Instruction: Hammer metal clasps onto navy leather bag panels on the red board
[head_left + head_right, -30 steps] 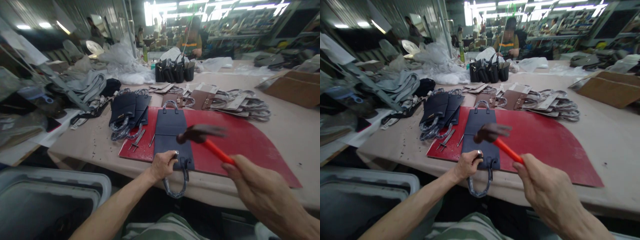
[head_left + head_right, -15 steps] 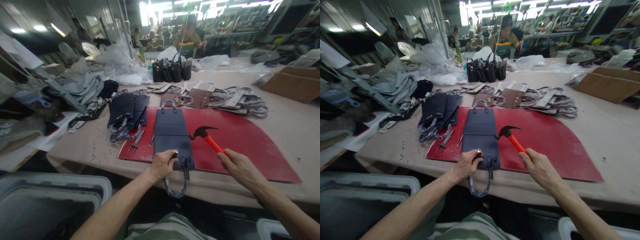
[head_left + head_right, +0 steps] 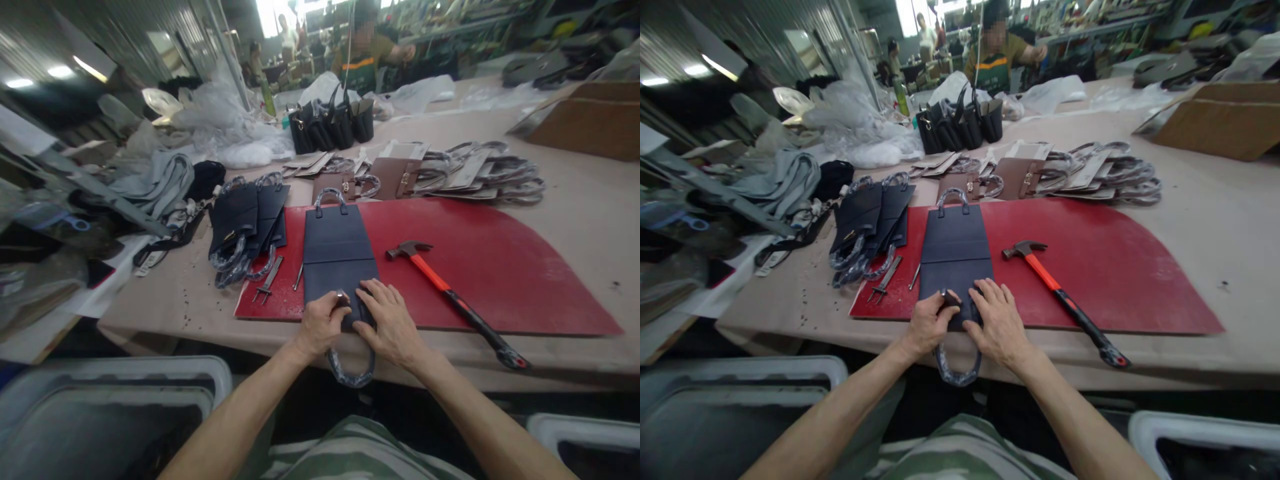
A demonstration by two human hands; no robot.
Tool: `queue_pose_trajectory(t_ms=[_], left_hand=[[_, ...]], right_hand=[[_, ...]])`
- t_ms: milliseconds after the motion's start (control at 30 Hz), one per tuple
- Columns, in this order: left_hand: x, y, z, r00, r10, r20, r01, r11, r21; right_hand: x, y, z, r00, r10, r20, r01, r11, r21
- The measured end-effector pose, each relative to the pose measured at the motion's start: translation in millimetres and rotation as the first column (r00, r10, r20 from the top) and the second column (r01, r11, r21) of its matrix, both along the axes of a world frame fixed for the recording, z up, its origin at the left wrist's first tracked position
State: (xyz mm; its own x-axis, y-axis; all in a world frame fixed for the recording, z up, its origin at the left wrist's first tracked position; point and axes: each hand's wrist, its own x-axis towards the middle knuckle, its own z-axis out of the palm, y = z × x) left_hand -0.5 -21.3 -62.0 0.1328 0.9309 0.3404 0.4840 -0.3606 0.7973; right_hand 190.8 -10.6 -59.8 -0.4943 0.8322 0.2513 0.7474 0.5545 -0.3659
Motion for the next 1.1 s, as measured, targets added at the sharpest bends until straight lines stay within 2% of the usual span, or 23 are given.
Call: queue_pose_trajectory(t_ms=[67, 133, 200, 233, 300, 367, 433, 500, 533, 633, 733, 900, 1100], left_hand=[[-3, 4, 6.6, 0.974, 0.083, 0.209, -0.061, 0.992, -0.111], [-13, 12, 15.9, 0.911, 0.193, 0.363, -0.126, 0.972, -0.201], [-30, 21, 26.6, 0.895, 0.286, 0.342, -0.220, 0.951, -0.219], [-40, 26, 32.0, 0.912, 0.325, 0.251, -0.279, 0.939, -0.202], [-60, 33, 42.0, 0.915, 0.399, -0.055, -0.402, 0.903, -0.151], [-76, 39, 49.5, 0.809, 0.420, -0.412, -0.506, 0.853, -0.124], [-84, 42, 53.6, 0.648, 0.351, -0.676, -0.571, 0.811, -0.126], [-86, 44, 54.4, 0.527, 0.265, -0.808, -0.595, 0.794, -0.127], [-86, 44, 54.0, 0.490, 0.238, -0.839, -0.590, 0.798, -0.119], [-84, 46, 52.3, 0.433, 0.226, -0.873, -0.552, 0.832, -0.059], [-81, 49, 53.2, 0.456, 0.252, -0.854, -0.536, 0.843, -0.038], [-74, 66, 54.8, 0.614, 0.172, -0.770, -0.518, 0.824, -0.229], [-75, 92, 52.6, 0.667, 0.047, -0.743, -0.491, 0.778, -0.391]], right_hand=[[0, 0, -4.5, 1.000, -0.012, -0.006, 0.012, 1.000, -0.012], [2, 1, -5.2, 1.000, -0.012, -0.010, 0.011, 1.000, -0.011], [4, 1, -4.2, 1.000, -0.008, -0.010, 0.008, 1.000, -0.009], [4, 2, -3.8, 1.000, -0.009, -0.011, 0.009, 1.000, -0.007], [4, 2, -3.6, 1.000, -0.014, -0.011, 0.014, 1.000, 0.004], [3, 2, -4.7, 1.000, -0.017, -0.013, 0.018, 1.000, 0.023], [3, 2, -7.2, 1.000, -0.014, -0.015, 0.015, 0.999, 0.049], [3, 3, -10.4, 1.000, -0.008, -0.016, 0.010, 0.997, 0.079], [3, 3, -12.1, 1.000, -0.007, -0.015, 0.009, 0.996, 0.094], [4, 5, -16.8, 1.000, -0.008, -0.014, 0.010, 0.992, 0.129], [4, 7, -19.3, 1.000, -0.007, -0.012, 0.009, 0.989, 0.148], [3, 7, -17.2, 1.000, -0.014, -0.007, 0.015, 0.992, 0.127], [1, 4, -8.9, 1.000, -0.020, 0.007, 0.019, 0.998, 0.062]])
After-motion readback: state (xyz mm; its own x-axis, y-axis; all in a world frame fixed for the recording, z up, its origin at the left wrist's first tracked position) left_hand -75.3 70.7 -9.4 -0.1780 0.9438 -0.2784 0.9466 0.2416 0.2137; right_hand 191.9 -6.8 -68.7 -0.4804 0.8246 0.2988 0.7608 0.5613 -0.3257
